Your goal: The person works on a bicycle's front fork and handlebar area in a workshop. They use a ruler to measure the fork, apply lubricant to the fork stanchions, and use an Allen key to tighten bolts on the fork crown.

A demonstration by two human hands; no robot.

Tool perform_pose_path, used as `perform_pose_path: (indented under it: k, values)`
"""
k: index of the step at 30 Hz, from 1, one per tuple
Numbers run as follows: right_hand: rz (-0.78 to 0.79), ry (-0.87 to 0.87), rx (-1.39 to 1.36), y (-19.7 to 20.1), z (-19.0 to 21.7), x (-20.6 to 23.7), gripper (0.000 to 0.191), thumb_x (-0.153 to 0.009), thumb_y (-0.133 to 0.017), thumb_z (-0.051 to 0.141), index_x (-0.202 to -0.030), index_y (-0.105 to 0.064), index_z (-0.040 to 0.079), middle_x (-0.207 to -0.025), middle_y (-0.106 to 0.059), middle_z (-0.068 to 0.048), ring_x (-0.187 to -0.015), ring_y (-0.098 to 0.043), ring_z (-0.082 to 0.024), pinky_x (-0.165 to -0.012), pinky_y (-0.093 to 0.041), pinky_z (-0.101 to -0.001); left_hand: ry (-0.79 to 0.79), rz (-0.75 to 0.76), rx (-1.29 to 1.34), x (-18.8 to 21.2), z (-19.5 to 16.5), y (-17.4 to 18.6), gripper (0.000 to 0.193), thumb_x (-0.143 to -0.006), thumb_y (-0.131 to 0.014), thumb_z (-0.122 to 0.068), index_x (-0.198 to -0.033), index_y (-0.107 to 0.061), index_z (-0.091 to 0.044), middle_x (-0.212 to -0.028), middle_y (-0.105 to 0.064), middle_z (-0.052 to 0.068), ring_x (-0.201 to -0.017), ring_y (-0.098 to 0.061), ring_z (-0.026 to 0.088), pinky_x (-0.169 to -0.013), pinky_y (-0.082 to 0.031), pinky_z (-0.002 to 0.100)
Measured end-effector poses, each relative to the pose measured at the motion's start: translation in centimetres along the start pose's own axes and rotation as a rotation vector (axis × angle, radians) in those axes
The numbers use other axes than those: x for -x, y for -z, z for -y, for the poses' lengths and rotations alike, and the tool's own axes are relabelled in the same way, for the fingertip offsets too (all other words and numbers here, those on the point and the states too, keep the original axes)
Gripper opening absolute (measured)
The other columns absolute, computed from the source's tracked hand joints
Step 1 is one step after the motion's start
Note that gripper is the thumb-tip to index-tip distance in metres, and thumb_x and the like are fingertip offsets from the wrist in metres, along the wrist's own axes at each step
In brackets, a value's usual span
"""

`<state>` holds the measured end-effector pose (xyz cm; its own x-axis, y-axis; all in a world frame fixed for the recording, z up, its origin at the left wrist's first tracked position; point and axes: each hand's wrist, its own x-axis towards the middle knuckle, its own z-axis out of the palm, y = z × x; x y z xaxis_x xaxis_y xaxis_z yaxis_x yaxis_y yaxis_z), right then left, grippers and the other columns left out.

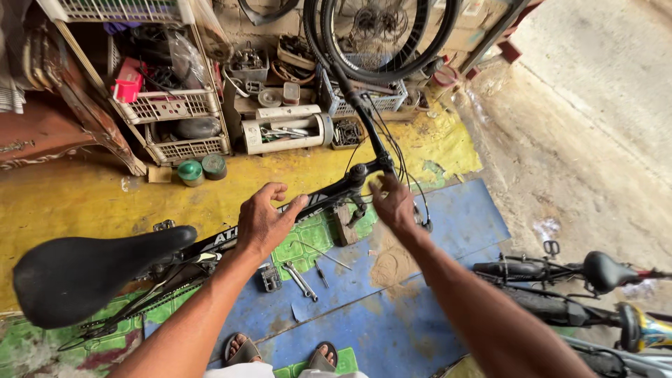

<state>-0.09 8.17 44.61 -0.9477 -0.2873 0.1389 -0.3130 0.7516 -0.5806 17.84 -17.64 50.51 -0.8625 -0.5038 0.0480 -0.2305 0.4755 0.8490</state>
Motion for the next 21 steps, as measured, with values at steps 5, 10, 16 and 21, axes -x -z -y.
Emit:
perform_pose_path:
  k: [5,10,16,21]
  values:
    - [-0.189,0.018,0.179,-1.2,-5.6,-6.0,0.046,-0.095,-0.067,0.038,-0.126,-0.066,0.003,-0.107,-0.069,-0.030,-0.099,-0.067,-0.046,-0.085,-0.053,-0.0530,-0.036,0.001,-0.034,-0.8,3.3,-4.3,0.062,-0.077,-0.081,-0.052,-0.115,-0.071,-0.004,-0.105,-0.075,0.017,-0.097,-0.073,0.034,-0.083,-0.056,0.043]
    - [-0.304,0.194,0.260,-4.3,-7.0,-9.6,0.051,-0.097,-0.065,0.042,-0.131,-0.059,0.006,-0.100,-0.068,-0.026,-0.091,-0.066,-0.045,-0.079,-0.052,-0.0554,-0.192,0.059,-0.079,-4.6,8.8,-11.4,0.060,-0.080,-0.080,-0.051,-0.114,-0.071,-0.002,-0.108,-0.074,0.020,-0.101,-0.070,0.037,-0.086,-0.055,0.044]
    - [-0.224,0.003,0.409,-7.1,-6.7,-10.4,0.047,-0.099,-0.058,0.053,-0.127,-0.059,0.015,-0.086,-0.068,-0.016,-0.081,-0.068,-0.033,-0.071,-0.052,-0.0512,-0.235,0.185,-0.198,-8.8,14.8,-18.2,0.089,-0.068,-0.083,-0.067,-0.129,-0.065,-0.005,-0.120,-0.070,0.025,-0.107,-0.069,0.038,-0.090,-0.055,0.046]
    - [-0.372,0.188,0.540,-8.0,-9.2,-12.6,0.040,-0.097,-0.064,0.049,-0.104,-0.072,0.011,-0.085,-0.069,-0.012,-0.081,-0.067,-0.029,-0.069,-0.051,-0.0485,-0.319,0.272,-0.268,-10.4,18.1,-22.4,0.097,-0.070,-0.075,-0.077,-0.129,-0.059,-0.001,-0.108,-0.070,0.021,-0.094,-0.071,0.037,-0.078,-0.057,0.053]
